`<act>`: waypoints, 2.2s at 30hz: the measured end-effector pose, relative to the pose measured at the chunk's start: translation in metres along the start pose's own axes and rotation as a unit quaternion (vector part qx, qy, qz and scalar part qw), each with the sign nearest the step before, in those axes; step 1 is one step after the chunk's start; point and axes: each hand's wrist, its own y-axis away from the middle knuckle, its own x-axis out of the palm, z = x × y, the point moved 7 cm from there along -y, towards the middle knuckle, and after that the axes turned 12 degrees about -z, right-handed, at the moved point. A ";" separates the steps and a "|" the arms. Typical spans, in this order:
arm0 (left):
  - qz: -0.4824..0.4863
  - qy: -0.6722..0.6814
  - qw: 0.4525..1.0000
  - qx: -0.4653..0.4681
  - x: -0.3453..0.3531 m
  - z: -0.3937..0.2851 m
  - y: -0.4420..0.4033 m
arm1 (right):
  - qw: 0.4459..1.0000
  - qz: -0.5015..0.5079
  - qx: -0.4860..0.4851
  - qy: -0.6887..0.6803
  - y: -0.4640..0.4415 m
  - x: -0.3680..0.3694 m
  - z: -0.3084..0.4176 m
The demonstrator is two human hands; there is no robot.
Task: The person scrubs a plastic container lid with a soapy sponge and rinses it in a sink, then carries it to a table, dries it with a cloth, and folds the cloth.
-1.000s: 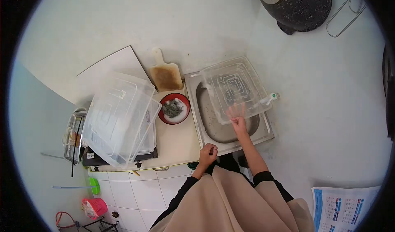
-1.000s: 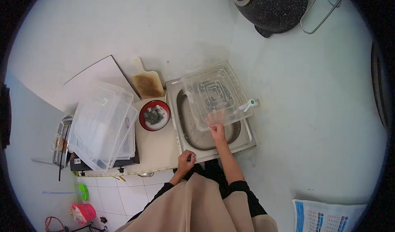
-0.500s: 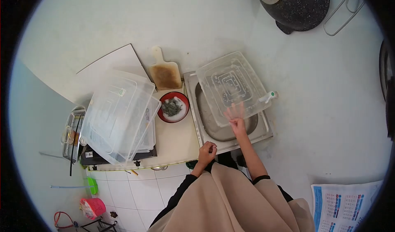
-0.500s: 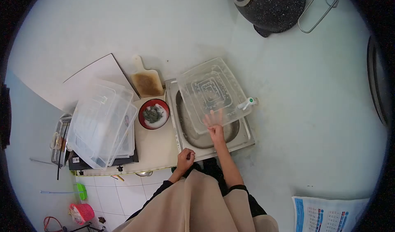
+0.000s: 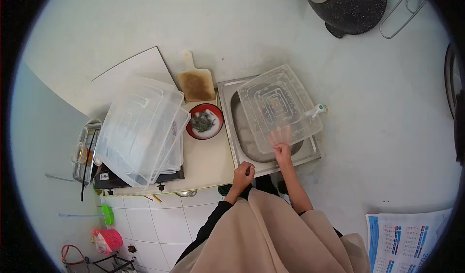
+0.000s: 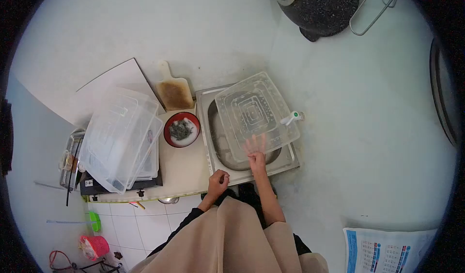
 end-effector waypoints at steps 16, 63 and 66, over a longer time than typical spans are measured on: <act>-0.001 -0.007 1.000 -0.010 0.000 -0.001 0.000 | 1.000 0.010 -0.022 0.002 0.017 0.000 0.014; 0.019 -0.043 0.999 0.023 0.000 -0.009 -0.001 | 0.999 -0.049 -0.024 -0.003 -0.013 -0.020 0.025; 0.024 -0.052 0.998 0.015 -0.001 -0.012 -0.004 | 0.998 -0.051 0.002 -0.046 -0.023 0.001 0.019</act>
